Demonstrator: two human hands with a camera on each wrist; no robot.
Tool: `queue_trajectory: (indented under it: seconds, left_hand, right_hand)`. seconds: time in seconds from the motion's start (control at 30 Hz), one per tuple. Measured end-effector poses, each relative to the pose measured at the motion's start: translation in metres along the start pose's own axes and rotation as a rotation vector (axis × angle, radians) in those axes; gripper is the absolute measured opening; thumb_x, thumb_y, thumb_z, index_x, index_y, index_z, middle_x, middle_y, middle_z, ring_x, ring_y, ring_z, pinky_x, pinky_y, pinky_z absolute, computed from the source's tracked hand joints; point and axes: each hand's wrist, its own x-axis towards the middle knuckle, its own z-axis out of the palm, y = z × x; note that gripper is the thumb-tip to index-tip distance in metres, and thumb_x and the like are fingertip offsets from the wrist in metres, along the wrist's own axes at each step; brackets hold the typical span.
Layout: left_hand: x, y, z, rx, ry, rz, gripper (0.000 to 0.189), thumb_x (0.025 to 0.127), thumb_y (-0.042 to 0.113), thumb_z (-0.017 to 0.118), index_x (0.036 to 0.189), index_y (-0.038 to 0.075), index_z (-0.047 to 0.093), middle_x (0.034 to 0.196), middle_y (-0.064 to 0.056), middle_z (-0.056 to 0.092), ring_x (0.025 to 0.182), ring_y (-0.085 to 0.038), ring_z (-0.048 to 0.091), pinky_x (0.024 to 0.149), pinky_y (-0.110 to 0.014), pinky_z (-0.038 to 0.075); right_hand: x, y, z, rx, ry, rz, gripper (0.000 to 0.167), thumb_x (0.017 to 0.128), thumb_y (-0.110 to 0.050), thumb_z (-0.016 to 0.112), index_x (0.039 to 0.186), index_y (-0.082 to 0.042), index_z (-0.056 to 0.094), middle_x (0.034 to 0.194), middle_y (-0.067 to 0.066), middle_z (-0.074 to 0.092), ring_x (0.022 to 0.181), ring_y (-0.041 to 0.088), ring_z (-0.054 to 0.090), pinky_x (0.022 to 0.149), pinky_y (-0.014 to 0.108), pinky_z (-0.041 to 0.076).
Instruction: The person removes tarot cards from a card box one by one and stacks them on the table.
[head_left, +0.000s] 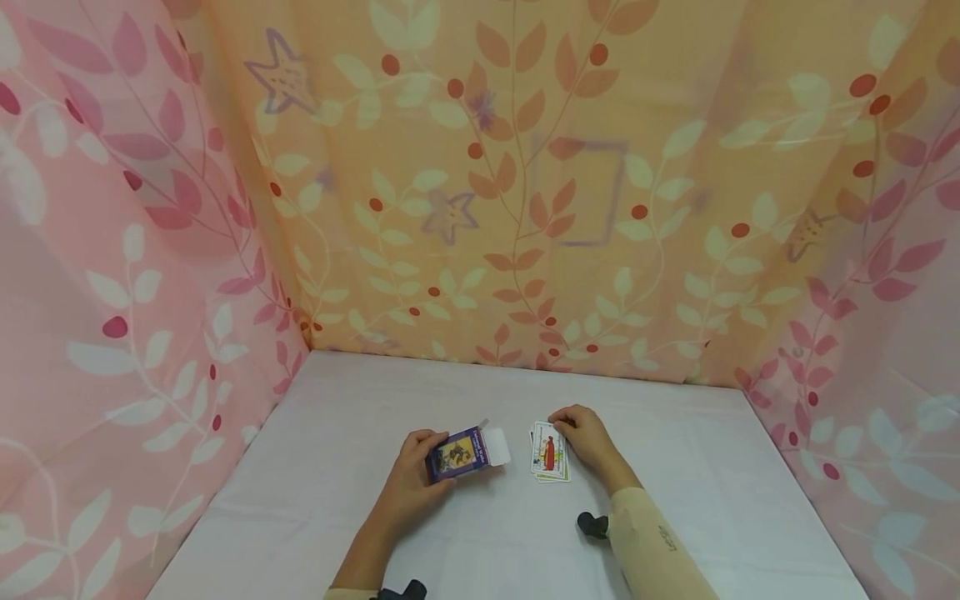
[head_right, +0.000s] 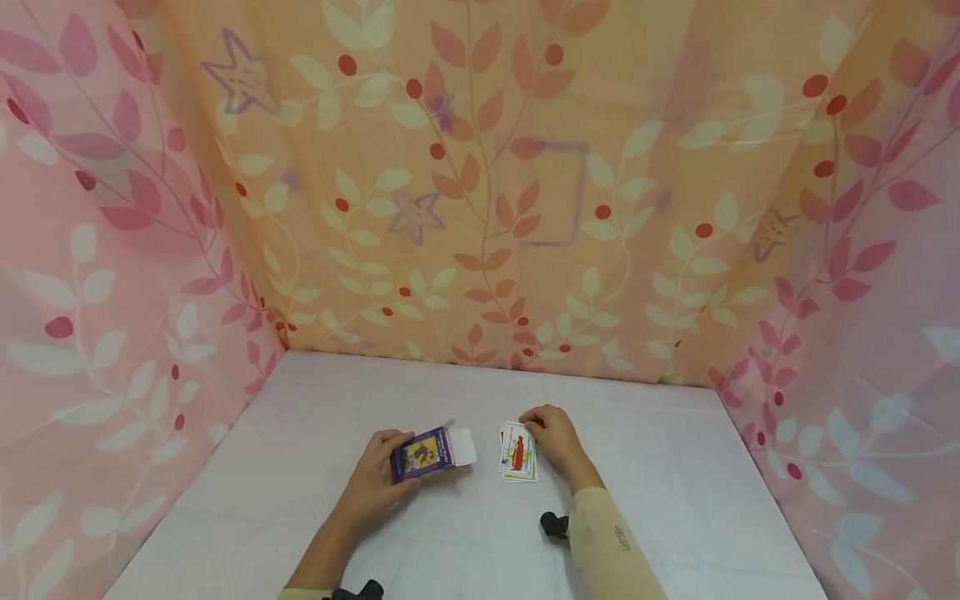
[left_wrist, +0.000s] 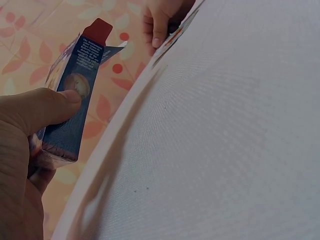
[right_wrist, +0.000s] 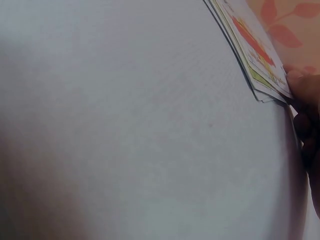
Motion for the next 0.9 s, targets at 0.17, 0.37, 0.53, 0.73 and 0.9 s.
queue_trajectory:
  seconds: [0.17,0.37,0.53,0.73,0.9]
  left_hand:
    - [0.0004,0.0013,-0.0006,0.008,-0.003,-0.01,0.078,0.072,0.018,0.094,0.142,0.022,0.06,0.136,0.001,0.05,0.13,-0.024,0.052,0.115,-0.053,0.042]
    - [0.0,0.0025,-0.0006,-0.003,-0.008,-0.042,0.078,0.072,0.018,0.094,0.142,0.024,0.06,0.137,0.003,0.049,0.132,-0.025,0.051,0.117,-0.053,0.04]
    - [0.0001,0.0023,0.0001,-0.005,-0.003,-0.045,0.078,0.072,0.018,0.094,0.141,0.026,0.06,0.137,0.004,0.049,0.132,-0.024,0.05,0.118,-0.052,0.039]
    - [-0.0001,0.0013,0.0005,-0.006,-0.002,-0.036,0.078,0.072,0.017,0.094,0.141,0.027,0.06,0.137,0.005,0.049,0.132,-0.023,0.05,0.118,-0.052,0.039]
    - [-0.0001,0.0005,0.0007,-0.006,-0.01,-0.043,0.078,0.072,0.018,0.094,0.141,0.027,0.06,0.137,0.005,0.049,0.132,-0.023,0.05,0.118,-0.051,0.039]
  right_hand:
    - [-0.0001,-0.0016,0.0013,-0.037,0.006,-0.019,0.012,0.099,-0.009,0.066,0.102,-0.015,0.076,0.103,0.001,0.07,0.105,0.023,0.062,0.102,0.051,0.049]
    - [0.0015,-0.0007,0.0045,-0.115,0.019,-0.032,0.012,0.099,-0.01,0.066,0.101,-0.016,0.076,0.102,0.0,0.068,0.105,0.023,0.06,0.101,0.048,0.049]
    - [0.002,0.0002,0.0056,-0.158,0.023,-0.047,0.012,0.099,-0.009,0.066,0.1,-0.017,0.075,0.1,-0.001,0.067,0.104,0.022,0.058,0.099,0.046,0.049]
    - [0.0023,-0.0004,0.0063,-0.193,0.029,-0.073,0.012,0.097,-0.008,0.068,0.1,-0.018,0.075,0.1,-0.001,0.066,0.104,0.021,0.058,0.099,0.046,0.049]
    - [0.0015,-0.0013,0.006,-0.187,0.03,-0.062,0.01,0.098,-0.009,0.067,0.1,-0.017,0.074,0.1,-0.001,0.066,0.103,0.021,0.059,0.1,0.046,0.05]
